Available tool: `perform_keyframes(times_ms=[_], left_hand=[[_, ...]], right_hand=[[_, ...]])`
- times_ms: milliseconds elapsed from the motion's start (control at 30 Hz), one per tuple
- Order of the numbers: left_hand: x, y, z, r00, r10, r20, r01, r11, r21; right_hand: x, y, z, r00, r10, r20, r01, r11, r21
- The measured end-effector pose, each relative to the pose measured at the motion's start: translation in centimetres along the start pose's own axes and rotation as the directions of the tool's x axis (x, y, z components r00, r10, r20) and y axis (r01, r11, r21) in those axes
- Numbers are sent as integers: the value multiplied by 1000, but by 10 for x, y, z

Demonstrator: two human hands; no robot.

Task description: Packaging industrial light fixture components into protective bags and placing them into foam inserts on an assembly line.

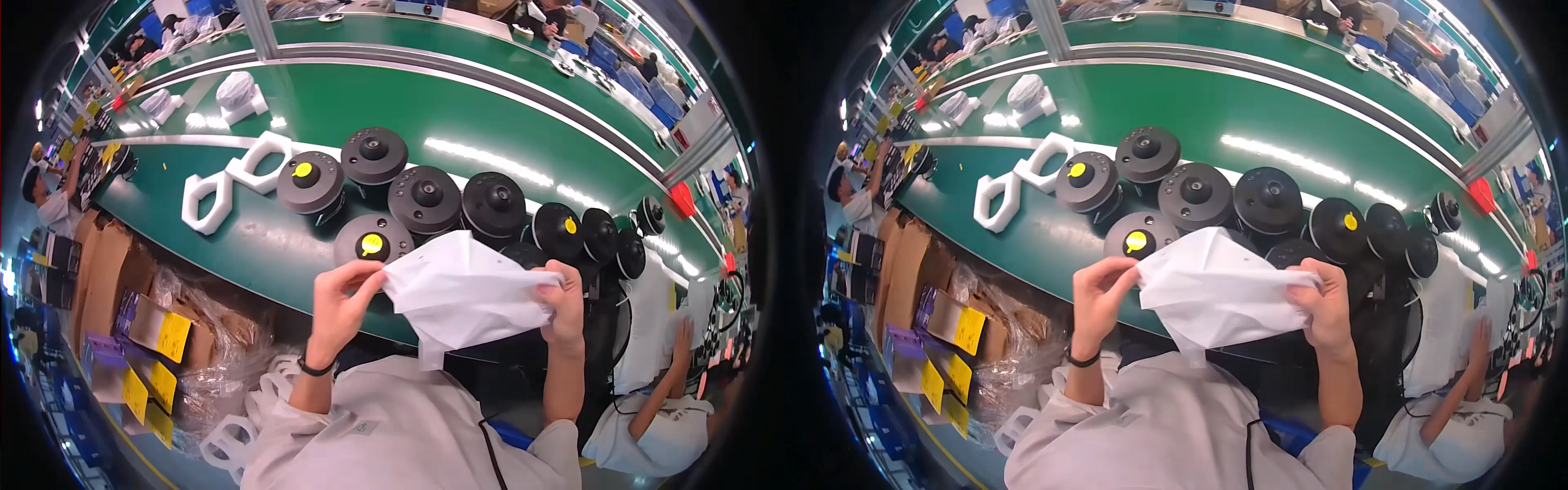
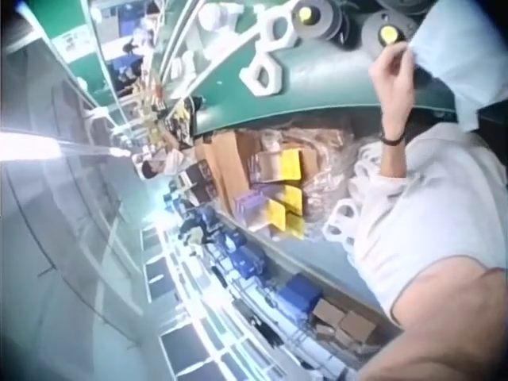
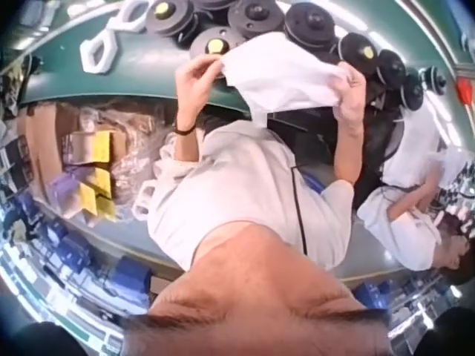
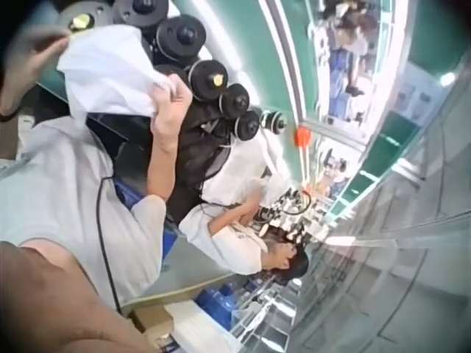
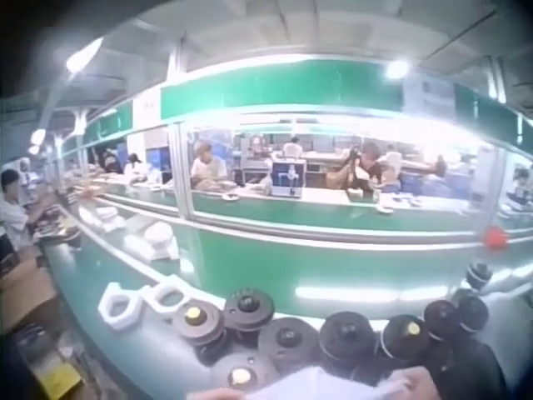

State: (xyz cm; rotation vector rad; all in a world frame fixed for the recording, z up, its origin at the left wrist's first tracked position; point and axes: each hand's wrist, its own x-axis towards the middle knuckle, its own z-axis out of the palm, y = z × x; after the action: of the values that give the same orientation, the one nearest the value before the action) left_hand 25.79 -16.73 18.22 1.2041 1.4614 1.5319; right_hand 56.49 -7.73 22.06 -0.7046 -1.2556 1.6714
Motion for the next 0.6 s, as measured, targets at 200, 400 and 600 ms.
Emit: perform_keyframes(times_ms=[200,400,600], left_hand=[[-29,0,-52,946,-235,223,278,941,-191],[-29,-12,-58,936,-232,263,211,972,106],[-21,12,-107,931,-68,358,-184,760,623]], right_hand=[[30,-19,89,962,45,270,90,880,-467],[39,-2,138,724,148,673,247,856,-454],[73,-2,92,710,506,490,107,610,-786]])
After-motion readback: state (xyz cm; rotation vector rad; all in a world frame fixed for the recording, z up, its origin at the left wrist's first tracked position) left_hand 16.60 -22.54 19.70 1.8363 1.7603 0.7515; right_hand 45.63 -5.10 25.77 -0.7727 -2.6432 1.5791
